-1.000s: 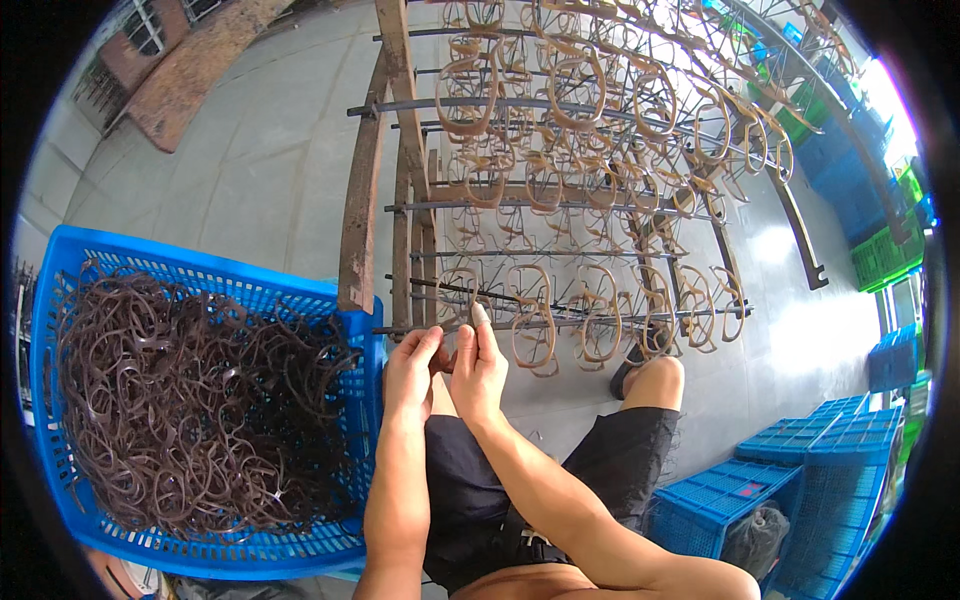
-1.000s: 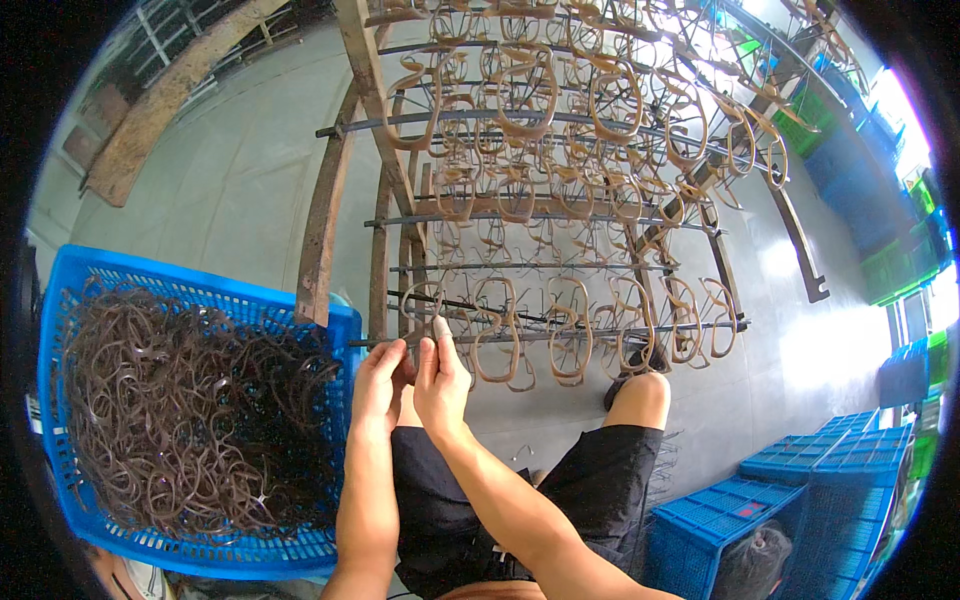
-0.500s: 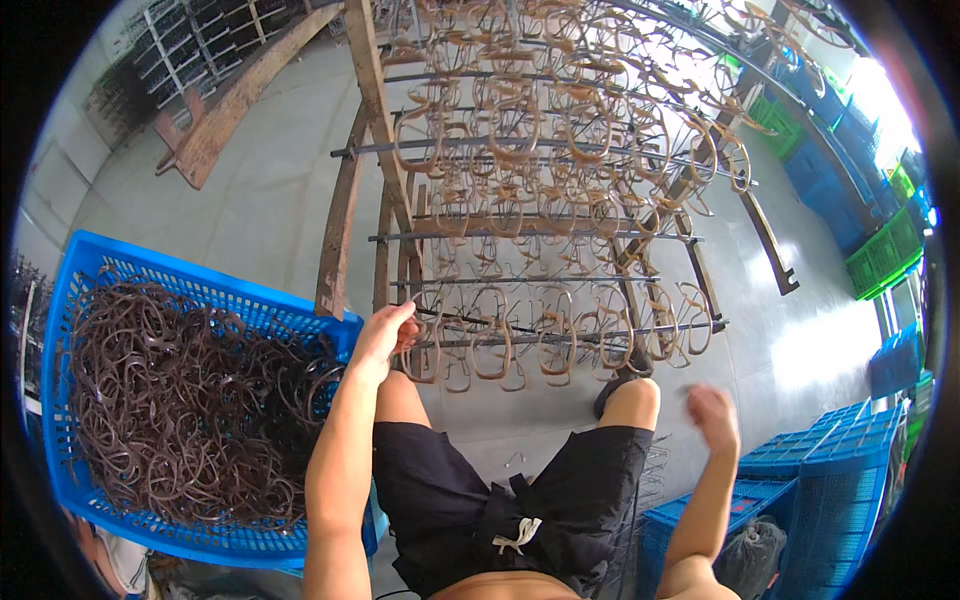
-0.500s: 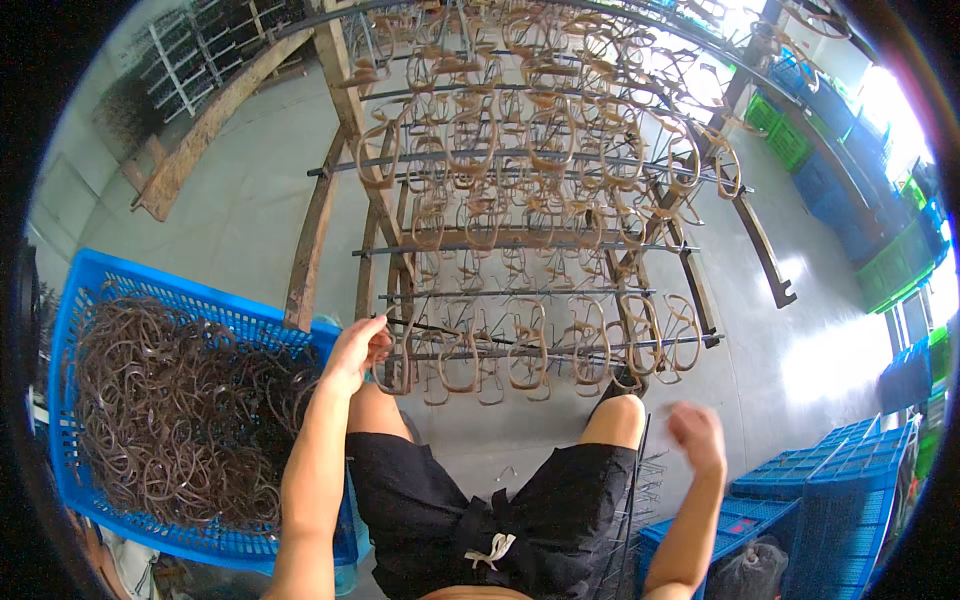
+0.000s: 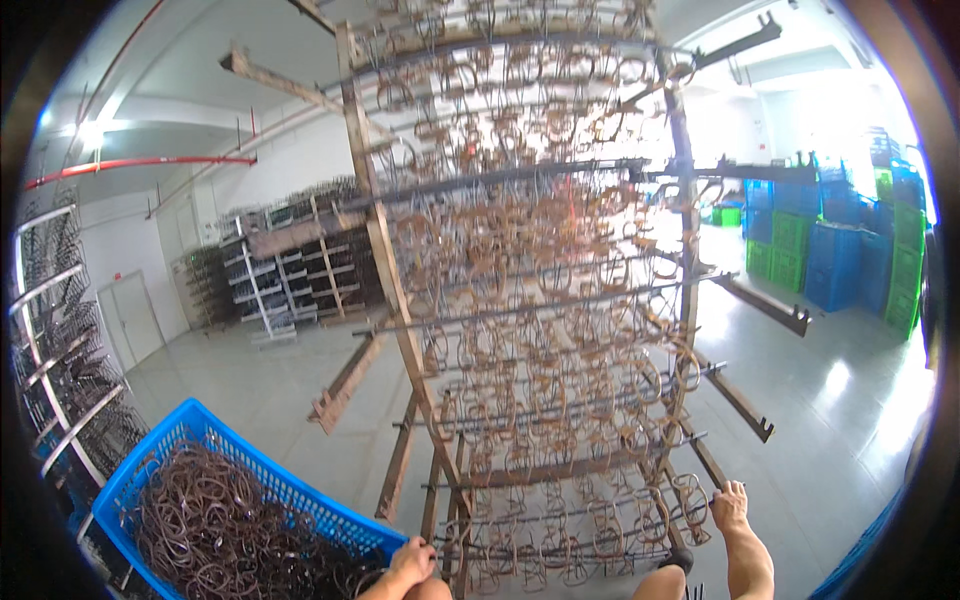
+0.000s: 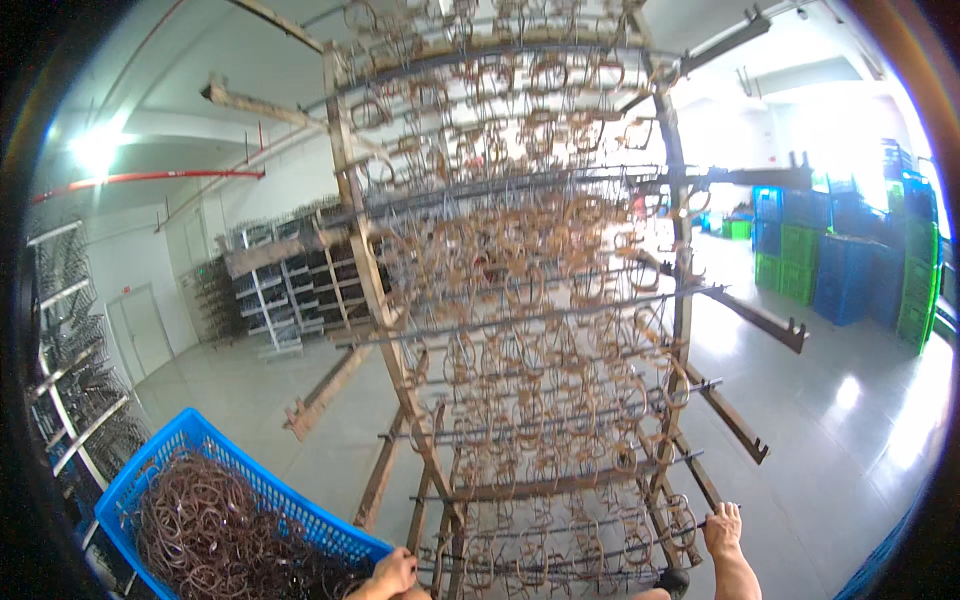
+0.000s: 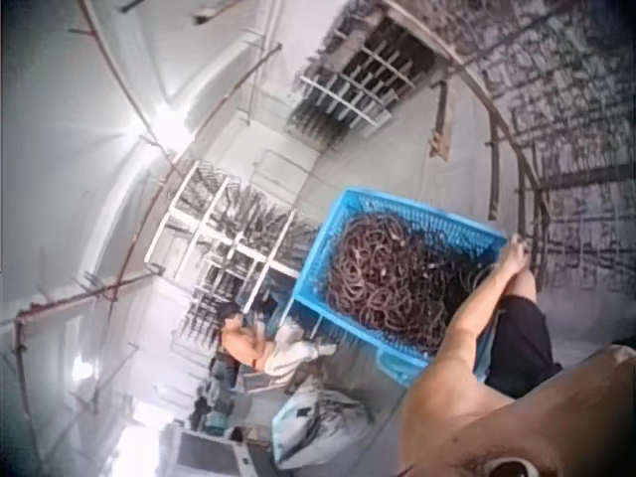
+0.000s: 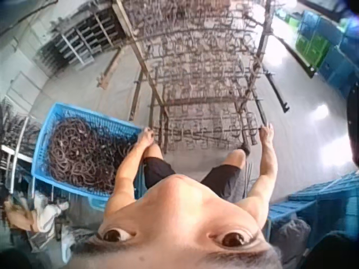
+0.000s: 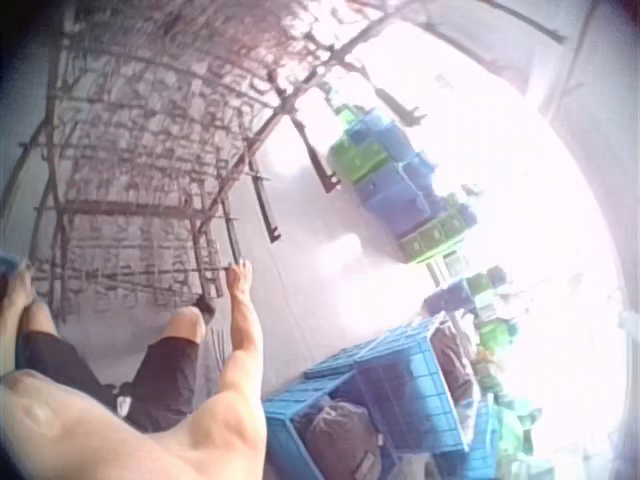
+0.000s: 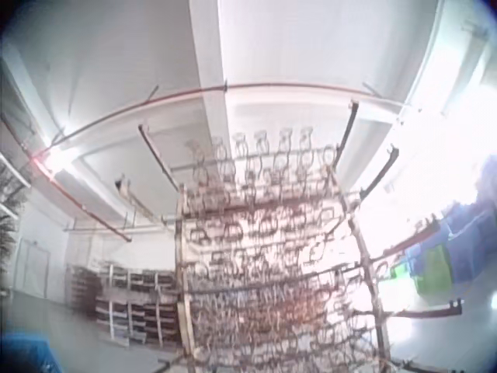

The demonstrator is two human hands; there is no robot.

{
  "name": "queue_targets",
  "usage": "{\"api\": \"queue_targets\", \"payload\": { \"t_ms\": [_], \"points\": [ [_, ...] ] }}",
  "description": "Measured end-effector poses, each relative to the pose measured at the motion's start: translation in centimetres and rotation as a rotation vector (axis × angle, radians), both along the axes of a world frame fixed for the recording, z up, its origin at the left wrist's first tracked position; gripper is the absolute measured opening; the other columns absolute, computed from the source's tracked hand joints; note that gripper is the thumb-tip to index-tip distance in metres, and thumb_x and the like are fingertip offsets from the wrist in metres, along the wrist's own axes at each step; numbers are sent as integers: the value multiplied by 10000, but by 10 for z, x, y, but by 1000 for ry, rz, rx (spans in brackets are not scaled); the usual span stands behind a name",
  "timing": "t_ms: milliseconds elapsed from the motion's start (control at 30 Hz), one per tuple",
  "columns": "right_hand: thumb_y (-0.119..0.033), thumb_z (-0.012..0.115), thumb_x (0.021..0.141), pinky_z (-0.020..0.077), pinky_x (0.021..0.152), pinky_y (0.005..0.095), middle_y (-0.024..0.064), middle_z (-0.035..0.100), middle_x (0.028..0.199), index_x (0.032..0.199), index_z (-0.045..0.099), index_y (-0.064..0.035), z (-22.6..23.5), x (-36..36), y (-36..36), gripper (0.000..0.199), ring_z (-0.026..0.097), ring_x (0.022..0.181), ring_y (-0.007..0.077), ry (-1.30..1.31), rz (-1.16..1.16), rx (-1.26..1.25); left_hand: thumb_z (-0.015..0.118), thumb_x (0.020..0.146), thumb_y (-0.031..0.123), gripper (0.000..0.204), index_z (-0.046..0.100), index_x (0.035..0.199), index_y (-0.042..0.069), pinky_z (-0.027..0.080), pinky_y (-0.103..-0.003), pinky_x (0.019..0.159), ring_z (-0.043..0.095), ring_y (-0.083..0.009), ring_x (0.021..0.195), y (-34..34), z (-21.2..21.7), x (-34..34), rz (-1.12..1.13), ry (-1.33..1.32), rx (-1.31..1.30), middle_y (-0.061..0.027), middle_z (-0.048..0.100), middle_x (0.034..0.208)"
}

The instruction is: The person sits on the floor and repeatedly picks up metal hooks from a blue basket, then attaches them to a metal rack structure. The person handles the hooks one by one, placing them onto the rack's horizontal bars.

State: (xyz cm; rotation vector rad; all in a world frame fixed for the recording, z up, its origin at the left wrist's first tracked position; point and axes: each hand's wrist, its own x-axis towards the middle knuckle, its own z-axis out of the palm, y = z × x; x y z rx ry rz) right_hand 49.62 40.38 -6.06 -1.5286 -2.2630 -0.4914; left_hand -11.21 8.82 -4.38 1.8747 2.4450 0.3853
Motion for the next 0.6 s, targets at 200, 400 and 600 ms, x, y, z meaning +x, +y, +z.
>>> {"api": "queue_targets", "payload": {
  "t_ms": [200,400,600],
  "points": [
    [-96,620,614,388,917,480,137,509,925,868,561,-45,116,42,-53,265,479,953,337,136,-19,415,637,738,138,270,632,991,44,500,-407,765,607,-324,854,-42,108,59,139,-147,325,-142,628,1004],
    [48,539,747,323,978,502,256,486,1179,1215,429,35,270,159,-130,482,440,1111,443,128,-237,568,627,744,31,220,615,959,-14,508,-374,783,611,-316,889,-105,318,113,-368,472,964,-144,628,954],
    [23,490,821,353,980,430,213,441,1289,1288,395,-17,428,178,-86,478,433,1177,373,164,-364,942,688,713,125,266,628,966,73,447,-381,739,557,-273,872,-57,545,70,-28,1085,1390,-72,605,975]
  ]
}}
